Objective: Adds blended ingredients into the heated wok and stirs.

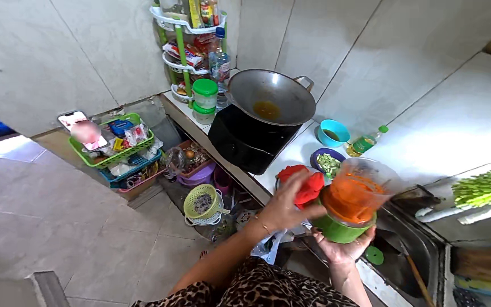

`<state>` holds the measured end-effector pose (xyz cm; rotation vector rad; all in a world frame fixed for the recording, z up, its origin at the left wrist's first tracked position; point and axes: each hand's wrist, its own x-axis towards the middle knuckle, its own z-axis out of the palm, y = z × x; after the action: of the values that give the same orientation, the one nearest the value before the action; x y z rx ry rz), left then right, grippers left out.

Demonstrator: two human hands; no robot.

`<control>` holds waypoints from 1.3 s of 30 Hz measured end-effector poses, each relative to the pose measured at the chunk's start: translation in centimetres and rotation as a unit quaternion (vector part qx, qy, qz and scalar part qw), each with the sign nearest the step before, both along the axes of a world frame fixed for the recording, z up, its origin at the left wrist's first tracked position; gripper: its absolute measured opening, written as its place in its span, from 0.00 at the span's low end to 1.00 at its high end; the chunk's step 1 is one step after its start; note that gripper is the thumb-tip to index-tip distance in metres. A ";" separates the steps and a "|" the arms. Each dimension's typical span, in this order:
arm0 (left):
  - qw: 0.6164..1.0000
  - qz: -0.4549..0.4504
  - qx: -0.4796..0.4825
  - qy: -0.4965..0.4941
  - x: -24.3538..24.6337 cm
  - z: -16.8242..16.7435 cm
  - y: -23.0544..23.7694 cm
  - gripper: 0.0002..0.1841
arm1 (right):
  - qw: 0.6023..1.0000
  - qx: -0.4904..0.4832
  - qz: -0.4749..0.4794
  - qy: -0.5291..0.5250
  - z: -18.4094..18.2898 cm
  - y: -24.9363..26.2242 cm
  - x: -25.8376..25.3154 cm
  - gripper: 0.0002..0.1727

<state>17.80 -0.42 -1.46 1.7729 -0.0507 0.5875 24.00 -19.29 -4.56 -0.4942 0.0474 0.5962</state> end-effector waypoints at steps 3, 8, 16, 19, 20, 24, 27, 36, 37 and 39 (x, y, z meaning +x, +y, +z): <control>0.975 0.219 0.036 0.013 0.0 -4.2 8.5 0.26 | 0.998 -0.019 -0.033 -0.053 1.4 0.3 2.2 0.45; 0.932 0.327 0.111 0.110 1.9 -12.3 18.8 0.21 | 0.991 -0.037 -0.038 -0.126 4.6 1.9 4.9 0.54; 0.932 0.299 0.148 0.146 3.7 -13.3 20.6 0.20 | 0.975 -0.086 -0.071 -0.190 8.0 4.9 6.7 0.49; 0.929 0.306 0.142 0.153 4.1 -12.8 20.7 0.18 | 0.951 -0.169 -0.102 -0.237 9.4 6.0 7.7 0.40; 0.929 0.305 0.136 0.156 4.2 -12.8 20.7 0.18 | 0.939 -0.205 -0.115 -0.252 10.1 6.6 7.9 0.36; 0.935 0.285 0.103 0.185 4.2 -12.4 21.0 0.20 | 0.855 -0.370 -0.154 -0.329 13.1 9.4 9.2 0.28; 0.944 0.277 0.074 0.164 3.3 -13.2 21.2 0.23 | 0.798 -0.457 -0.171 -0.354 14.4 11.0 11.7 0.39; 0.953 0.265 -0.014 0.148 -9.4 -20.3 20.3 0.24 | 0.665 -0.586 -0.132 -0.445 16.2 16.2 17.2 0.52; 0.948 0.277 -0.022 0.155 -11.4 -21.1 20.4 0.24 | 0.644 -0.592 -0.123 -0.468 16.2 16.7 17.6 0.53; 0.935 0.311 -0.035 0.167 -15.5 -22.6 20.8 0.24 | 0.592 -0.601 -0.112 -0.524 16.5 18.0 18.4 0.56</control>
<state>2.30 20.38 -24.01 1.7883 0.7838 0.7095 42.36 -1.30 11.95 -2.1016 -0.6676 -0.1769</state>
